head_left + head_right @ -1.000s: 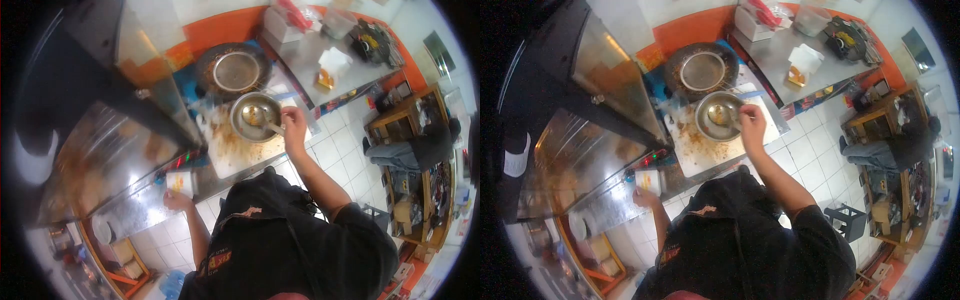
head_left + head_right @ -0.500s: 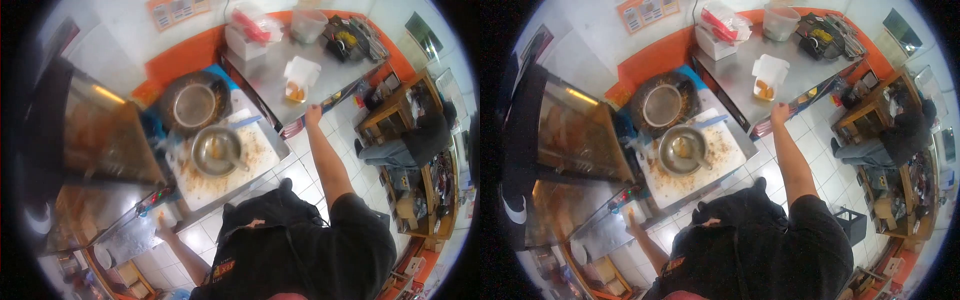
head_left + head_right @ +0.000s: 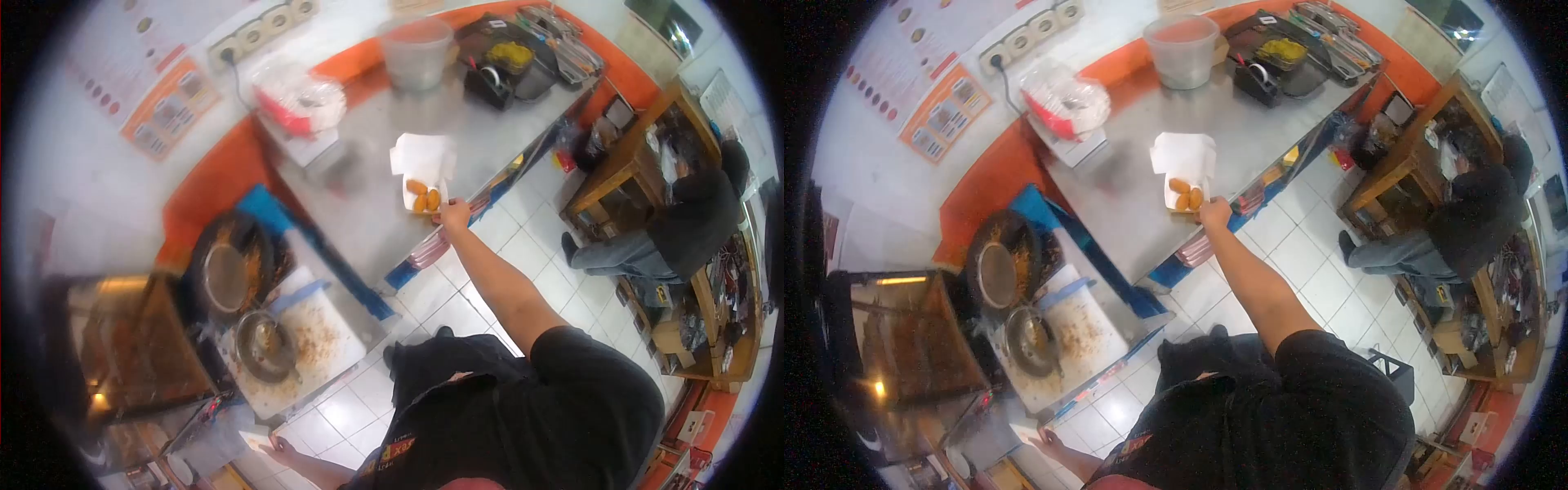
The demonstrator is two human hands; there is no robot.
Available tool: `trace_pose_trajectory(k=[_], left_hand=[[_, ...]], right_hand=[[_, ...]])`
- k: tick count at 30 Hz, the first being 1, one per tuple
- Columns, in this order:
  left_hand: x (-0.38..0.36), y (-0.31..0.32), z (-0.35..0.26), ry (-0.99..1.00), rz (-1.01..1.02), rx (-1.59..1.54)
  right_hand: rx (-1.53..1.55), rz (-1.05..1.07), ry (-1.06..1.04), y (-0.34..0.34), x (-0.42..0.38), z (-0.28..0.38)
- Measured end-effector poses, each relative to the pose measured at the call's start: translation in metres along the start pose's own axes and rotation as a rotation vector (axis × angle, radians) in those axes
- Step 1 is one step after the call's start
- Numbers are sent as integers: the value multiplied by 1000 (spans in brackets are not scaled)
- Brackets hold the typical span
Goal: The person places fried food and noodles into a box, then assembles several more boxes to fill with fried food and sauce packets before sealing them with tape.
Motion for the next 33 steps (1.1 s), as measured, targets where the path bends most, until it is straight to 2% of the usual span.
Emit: trace_pose_trajectory(k=[1,3,4,5,6,8,10,12,14,16,18,19,22,23,24,26,27,28,30,31,33], left_hand=[[-9,10,17,-137,164,-407],[-58,-11,-2,360,-135,329],[-78,-7,1,426,-78,402],[-93,-5,6,496,-21,473],[-119,0,16,504,-119,577],[-163,33,45,395,-192,652],[-205,105,72,251,-156,658],[-241,184,103,84,-71,616],[-272,259,132,-84,27,552],[-301,333,155,-241,132,463],[-320,399,171,-371,245,405],[-330,432,176,-424,302,383],[-347,532,192,-562,474,270],[-350,571,195,-591,537,238],[-354,614,199,-614,605,213],[-381,710,201,-651,721,191],[-368,735,230,-604,795,235],[-368,759,242,-557,743,356],[-385,819,247,-349,732,499],[-383,829,268,-344,686,500],[-389,846,290,-196,634,649]], right_hand=[[-14,-45,-55,-13,20,5],[37,-38,16,-29,32,37],[92,-16,88,-33,38,54],[92,-21,76,-36,54,67],[64,-42,83,-41,73,74],[39,-65,78,-49,122,82],[23,-27,-54,-52,175,92],[209,15,27,-58,202,102],[45,-167,-233,-88,250,101],[-150,-265,-568,-124,264,119],[-85,-330,-362,-173,302,92],[-65,-376,-354,-199,305,93],[43,-476,-342,-256,337,175],[76,-494,-438,-275,356,203],[108,-514,-533,-288,373,229],[360,-436,-463,-288,387,301],[290,-440,-521,-294,418,329],[216,-427,-572,-298,453,353],[303,-309,-665,-288,520,401],[277,-275,-682,-278,560,423],[167,-193,-679,-239,617,472]])
Point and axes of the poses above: each hand's wrist, its own x-axis towards the middle knuckle, its own y-axis out of the palm, z = x × y, the point moved 10 cm from there along x, towards the middle knuckle, and after that the axes turned 9 degrees about x, right-handed, at the moved point
